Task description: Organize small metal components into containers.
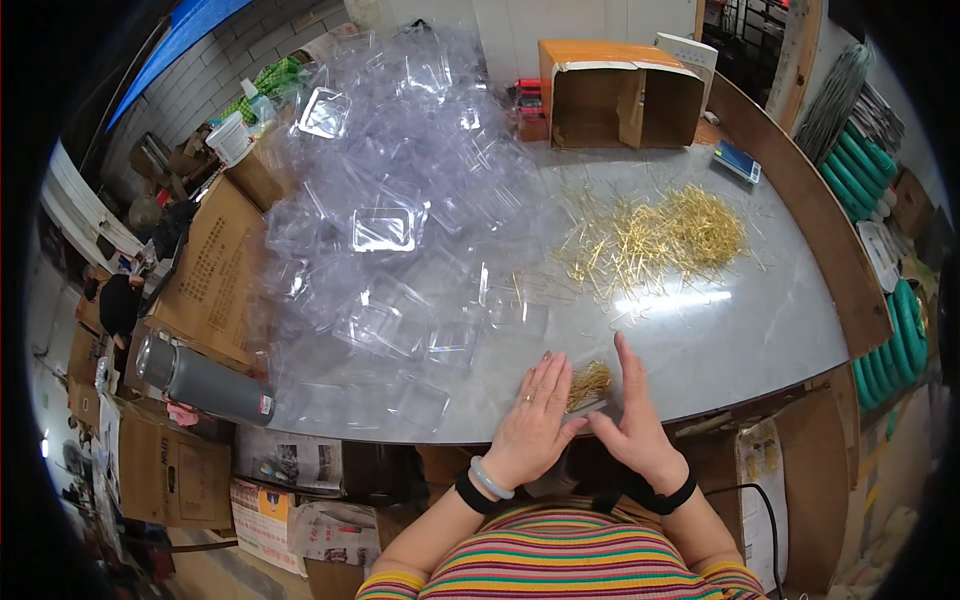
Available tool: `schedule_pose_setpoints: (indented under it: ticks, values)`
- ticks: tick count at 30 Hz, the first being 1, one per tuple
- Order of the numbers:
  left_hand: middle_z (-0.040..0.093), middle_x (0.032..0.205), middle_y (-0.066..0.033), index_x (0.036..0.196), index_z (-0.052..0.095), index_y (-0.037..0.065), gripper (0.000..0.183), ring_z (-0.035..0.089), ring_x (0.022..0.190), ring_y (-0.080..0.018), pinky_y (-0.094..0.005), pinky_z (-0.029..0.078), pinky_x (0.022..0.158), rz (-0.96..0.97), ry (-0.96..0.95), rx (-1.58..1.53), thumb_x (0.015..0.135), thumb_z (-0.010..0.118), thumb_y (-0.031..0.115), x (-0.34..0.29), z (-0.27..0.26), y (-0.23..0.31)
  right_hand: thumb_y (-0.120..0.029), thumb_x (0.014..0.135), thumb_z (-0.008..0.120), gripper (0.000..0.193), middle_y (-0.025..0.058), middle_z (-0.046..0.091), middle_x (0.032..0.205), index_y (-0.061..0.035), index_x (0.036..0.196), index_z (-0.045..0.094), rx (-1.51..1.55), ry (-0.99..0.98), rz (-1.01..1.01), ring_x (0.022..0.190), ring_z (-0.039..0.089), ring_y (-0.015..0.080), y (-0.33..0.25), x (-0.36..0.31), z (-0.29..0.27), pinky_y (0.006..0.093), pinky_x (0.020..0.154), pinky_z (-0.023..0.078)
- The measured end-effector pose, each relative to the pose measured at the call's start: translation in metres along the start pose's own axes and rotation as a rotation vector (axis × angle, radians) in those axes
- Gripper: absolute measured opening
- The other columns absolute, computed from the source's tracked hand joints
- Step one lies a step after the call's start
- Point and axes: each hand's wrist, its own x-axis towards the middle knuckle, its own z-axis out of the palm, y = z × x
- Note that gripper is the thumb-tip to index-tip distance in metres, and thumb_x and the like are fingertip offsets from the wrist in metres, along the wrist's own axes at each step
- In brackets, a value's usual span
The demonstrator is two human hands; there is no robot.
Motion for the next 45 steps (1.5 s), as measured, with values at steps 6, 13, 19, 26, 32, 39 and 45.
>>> schedule_pose_setpoints:
  ticks: [6, 13, 19, 26, 32, 39, 45]
  values:
    - [0.034, 0.152, -0.0217, 0.145, 0.036, -0.005, 0.07, 0.03, 0.142, -0.0396, -0.0515, 0.028, 0.115, 0.013, -0.081, 0.278, 0.092, 0.061, 0.033, 0.002, 0.005, 0.005, -0.023, 0.092, 0.061, 0.058, 0.0141, 0.038, 0.152, -0.0047, 0.144, 0.041, -0.42, -0.141, -0.087, 0.143, 0.031, 0.0338, -0.001, -0.003, -0.003, 0.0587, 0.116, 0.019]
    - [0.033, 0.152, -0.0231, 0.148, 0.026, -0.005, 0.084, 0.03, 0.141, -0.0432, -0.0544, 0.024, 0.115, 0.02, -0.082, 0.158, 0.087, 0.068, 0.034, 0.007, 0.001, 0.004, -0.031, 0.089, 0.065, 0.064, 0.0133, 0.042, 0.149, -0.0048, 0.143, 0.043, -0.647, -0.184, -0.194, 0.141, 0.036, 0.0323, 0.007, 0.002, -0.004, 0.0592, 0.115, 0.02]
    - [0.03, 0.153, -0.0239, 0.15, 0.017, -0.007, 0.102, 0.029, 0.141, -0.0448, -0.0549, 0.023, 0.116, 0.001, -0.047, 0.032, 0.08, 0.075, 0.038, 0.0, -0.002, 0.005, -0.03, 0.087, 0.066, 0.063, 0.0133, 0.046, 0.146, -0.0035, 0.14, 0.045, -0.753, 0.044, -0.01, 0.138, 0.039, 0.0311, 0.012, -0.019, -0.015, 0.0608, 0.114, 0.02]
    - [0.033, 0.15, -0.0265, 0.15, 0.018, -0.007, 0.101, 0.031, 0.139, -0.0458, -0.0541, 0.023, 0.116, -0.012, -0.06, 0.138, 0.078, 0.078, 0.031, 0.0, -0.001, 0.005, -0.027, 0.094, 0.056, 0.054, 0.021, 0.047, 0.144, 0.0013, 0.138, 0.045, -1.16, 0.357, 0.533, 0.134, 0.044, 0.0356, 0.125, -0.065, -0.143, 0.0558, 0.113, 0.027]
    - [0.043, 0.141, -0.0272, 0.145, 0.03, -0.008, 0.092, 0.039, 0.134, -0.0453, -0.0555, 0.027, 0.113, -0.024, -0.032, 0.214, 0.08, 0.075, 0.037, 0.001, 0.002, 0.006, -0.029, 0.097, 0.053, 0.05, 0.0187, 0.056, 0.134, 0.0027, 0.135, 0.048, -1.286, 0.362, 0.696, 0.123, 0.052, 0.034, 0.199, -0.071, -0.242, 0.0524, 0.106, 0.036]
    - [0.046, 0.138, -0.0275, 0.143, 0.035, -0.009, 0.089, 0.042, 0.132, -0.0435, -0.0544, 0.029, 0.113, -0.001, -0.023, 0.202, 0.081, 0.074, 0.042, 0.002, 0.001, 0.004, -0.03, 0.094, 0.061, 0.062, 0.0278, 0.039, 0.147, -0.0023, 0.145, 0.038, -1.208, 0.482, 0.467, 0.131, 0.043, 0.043, 0.162, -0.018, -0.222, 0.0538, 0.109, 0.032]
    - [0.046, 0.141, -0.0253, 0.142, 0.036, -0.009, 0.081, 0.04, 0.134, -0.0429, -0.0541, 0.027, 0.114, -0.061, 0.037, 0.215, 0.087, 0.069, 0.039, -0.003, 0.004, 0.001, 0.004, 0.085, 0.051, 0.04, 0.0191, 0.06, 0.122, -0.0004, 0.124, 0.059, -0.311, -0.279, -0.168, 0.115, 0.056, 0.0377, 0.069, 0.12, -0.107, 0.0422, 0.098, 0.046]
